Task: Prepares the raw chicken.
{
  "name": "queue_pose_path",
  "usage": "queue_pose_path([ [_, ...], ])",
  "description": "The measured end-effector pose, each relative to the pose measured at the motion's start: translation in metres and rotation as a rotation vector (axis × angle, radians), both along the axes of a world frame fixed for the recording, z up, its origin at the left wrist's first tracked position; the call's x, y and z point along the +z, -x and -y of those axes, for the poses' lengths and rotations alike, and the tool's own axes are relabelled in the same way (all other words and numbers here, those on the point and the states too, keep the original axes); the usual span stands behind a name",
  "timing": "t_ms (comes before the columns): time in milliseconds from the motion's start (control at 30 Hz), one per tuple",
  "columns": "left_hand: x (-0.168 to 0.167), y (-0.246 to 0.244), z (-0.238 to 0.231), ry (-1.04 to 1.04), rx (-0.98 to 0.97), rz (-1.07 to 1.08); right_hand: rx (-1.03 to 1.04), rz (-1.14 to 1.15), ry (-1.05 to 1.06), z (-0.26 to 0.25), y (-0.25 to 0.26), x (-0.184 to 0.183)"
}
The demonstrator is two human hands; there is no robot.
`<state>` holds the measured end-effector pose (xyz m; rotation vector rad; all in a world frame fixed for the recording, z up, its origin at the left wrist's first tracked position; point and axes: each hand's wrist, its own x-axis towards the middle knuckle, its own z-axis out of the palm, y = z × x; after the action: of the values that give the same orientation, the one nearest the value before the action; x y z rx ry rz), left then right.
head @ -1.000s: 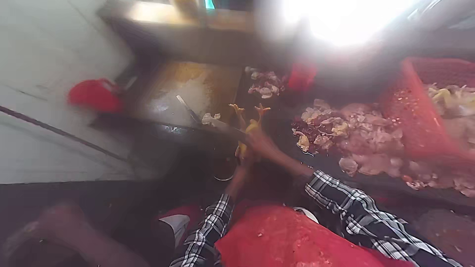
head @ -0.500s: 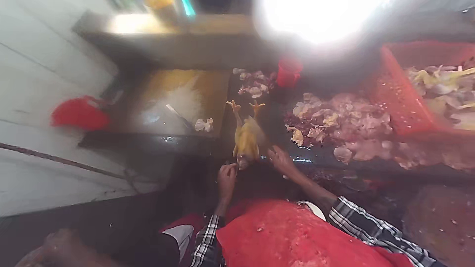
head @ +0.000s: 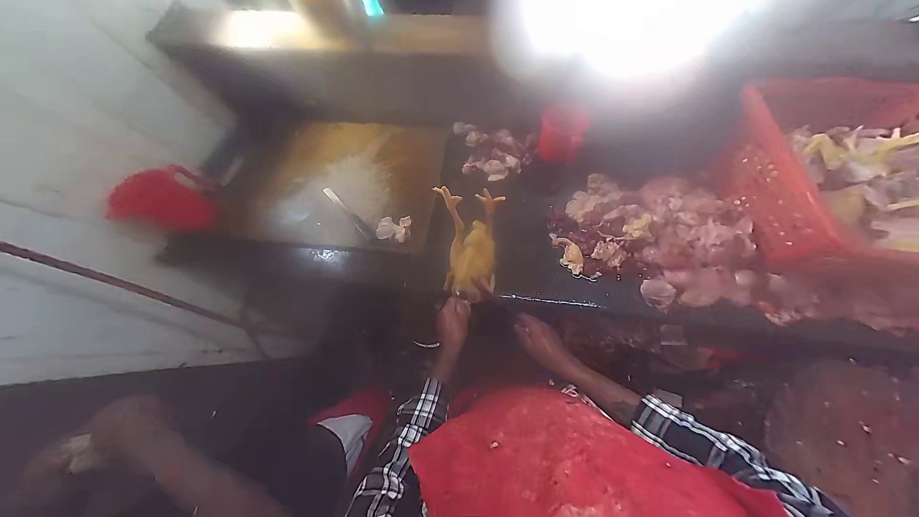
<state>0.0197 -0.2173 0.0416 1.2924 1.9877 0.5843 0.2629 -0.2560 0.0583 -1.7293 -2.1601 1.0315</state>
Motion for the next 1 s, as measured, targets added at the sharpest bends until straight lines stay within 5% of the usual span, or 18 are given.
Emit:
queue_pose_path([
  [133, -0.019, -0.002, 0.004, -0.027, 0.086, 0.429, 0.025, 0.015, -0.029, -0.015, 0.045, -0.013],
  [300, -0.009, 0.001, 0.020, -0.012, 0.002, 0.429, 0.028, 0.062, -0.043, -0.047, 0.085, 0.000],
  [467, -0.021, 0.024, 0.048, 0.027, 0.100, 0.642, 0.121, 0.169, 0.018, -0.029, 0.031, -0.022],
  [600, -0.037, 0.040, 0.061, -0.079, 0.009, 0.403, -0.070, 0.133, -0.213, -0.017, -0.015, 0.002],
  [700, -0.038, 0.039, 0.057, -0.085, -0.094, 0.141, -0.266, 0.328, -0.103, -0.058, -0.033, 0.040],
  [767, -0.037, 0.037, 0.054, -0.107, -0.144, 0.048, -0.329, 0.393, -0.112, -0.082, -0.045, 0.034],
  [1000, -0.029, 0.030, 0.058, -0.225, -0.287, -0.178, -0.199, 0.364, -0.243, -0.051, -0.020, 0.032],
])
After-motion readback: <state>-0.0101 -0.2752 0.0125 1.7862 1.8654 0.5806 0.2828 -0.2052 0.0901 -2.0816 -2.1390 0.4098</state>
